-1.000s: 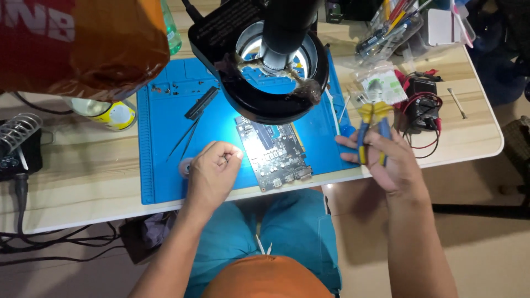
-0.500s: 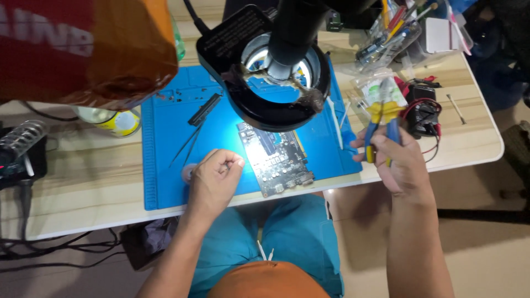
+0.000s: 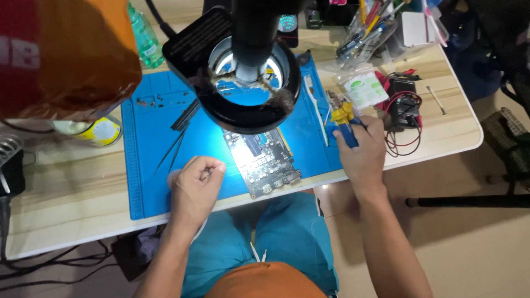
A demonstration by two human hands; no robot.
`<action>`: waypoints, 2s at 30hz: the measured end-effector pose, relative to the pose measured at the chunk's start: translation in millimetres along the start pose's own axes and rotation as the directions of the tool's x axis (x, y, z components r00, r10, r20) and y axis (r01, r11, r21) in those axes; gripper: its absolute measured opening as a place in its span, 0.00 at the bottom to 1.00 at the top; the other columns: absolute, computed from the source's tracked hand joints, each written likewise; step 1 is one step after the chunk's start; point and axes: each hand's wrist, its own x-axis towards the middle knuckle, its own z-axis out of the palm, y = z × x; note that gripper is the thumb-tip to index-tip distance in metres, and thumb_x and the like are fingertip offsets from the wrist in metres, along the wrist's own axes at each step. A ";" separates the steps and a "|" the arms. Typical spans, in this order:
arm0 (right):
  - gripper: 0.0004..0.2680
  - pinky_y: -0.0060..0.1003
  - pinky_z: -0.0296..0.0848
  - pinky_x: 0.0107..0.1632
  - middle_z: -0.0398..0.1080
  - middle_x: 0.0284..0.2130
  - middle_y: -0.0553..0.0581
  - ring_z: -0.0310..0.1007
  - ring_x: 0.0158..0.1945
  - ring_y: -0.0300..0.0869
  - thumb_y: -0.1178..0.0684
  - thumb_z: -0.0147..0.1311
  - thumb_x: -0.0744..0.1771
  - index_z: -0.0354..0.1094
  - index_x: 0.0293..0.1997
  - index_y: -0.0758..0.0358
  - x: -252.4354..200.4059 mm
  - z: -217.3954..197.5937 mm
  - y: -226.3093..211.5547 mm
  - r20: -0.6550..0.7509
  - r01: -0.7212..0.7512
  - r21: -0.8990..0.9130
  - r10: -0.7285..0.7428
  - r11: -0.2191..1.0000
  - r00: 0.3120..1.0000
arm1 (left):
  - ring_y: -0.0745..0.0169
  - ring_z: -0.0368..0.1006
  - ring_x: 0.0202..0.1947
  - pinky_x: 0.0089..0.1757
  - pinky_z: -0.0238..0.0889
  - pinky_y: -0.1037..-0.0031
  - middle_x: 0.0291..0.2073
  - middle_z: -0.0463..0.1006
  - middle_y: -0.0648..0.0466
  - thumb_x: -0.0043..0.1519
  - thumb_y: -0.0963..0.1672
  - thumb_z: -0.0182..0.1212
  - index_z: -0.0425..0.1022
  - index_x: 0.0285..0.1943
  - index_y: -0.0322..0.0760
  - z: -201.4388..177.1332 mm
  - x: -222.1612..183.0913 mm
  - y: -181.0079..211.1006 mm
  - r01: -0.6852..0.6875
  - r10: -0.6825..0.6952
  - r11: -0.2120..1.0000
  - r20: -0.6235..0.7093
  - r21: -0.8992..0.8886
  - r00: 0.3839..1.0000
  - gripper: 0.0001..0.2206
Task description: Repairing a circuit board by soldering and manipulating small components under a magnifying lamp.
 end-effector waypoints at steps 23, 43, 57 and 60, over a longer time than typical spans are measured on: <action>0.10 0.52 0.72 0.58 0.71 0.53 0.72 0.73 0.56 0.63 0.57 0.69 0.75 0.76 0.49 0.81 14.0 -36.8 -4.0 0.051 0.002 -0.137 0.005 0.991 0.999 | 0.70 0.73 0.28 0.31 0.65 0.72 0.31 0.82 0.58 0.66 0.43 0.67 0.85 0.37 0.39 3.0 -5.7 -6.6 -0.019 0.024 0.993 0.043 -0.120 0.999 0.05; 0.14 0.33 0.77 0.52 0.88 0.47 0.50 0.83 0.50 0.36 0.46 0.61 0.67 0.87 0.52 0.60 -120.3 -49.3 -207.1 0.869 -0.830 0.293 0.230 0.475 0.438 | 0.69 0.72 0.25 0.28 0.66 0.68 0.23 0.80 0.59 0.66 0.44 0.67 0.82 0.32 0.40 -19.7 -25.6 21.8 0.144 -0.119 0.978 0.162 -0.148 0.979 0.09; 0.14 0.34 0.76 0.55 0.87 0.49 0.49 0.82 0.52 0.36 0.46 0.58 0.68 0.85 0.53 0.58 -123.6 -40.5 -209.3 0.848 -0.782 0.364 0.167 0.507 0.503 | 0.68 0.73 0.25 0.28 0.65 0.66 0.23 0.82 0.60 0.65 0.46 0.67 0.83 0.30 0.40 -22.4 -21.9 22.0 0.274 -0.254 0.960 0.238 -0.058 0.938 0.10; 0.13 0.35 0.76 0.57 0.87 0.48 0.50 0.83 0.53 0.37 0.46 0.58 0.68 0.85 0.52 0.59 -121.5 -40.4 -211.0 0.828 -0.750 0.419 0.125 0.511 0.547 | 0.67 0.74 0.24 0.28 0.65 0.66 0.23 0.83 0.60 0.64 0.46 0.68 0.84 0.30 0.40 -23.2 -21.7 22.8 0.285 -0.267 0.957 0.238 -0.044 0.934 0.10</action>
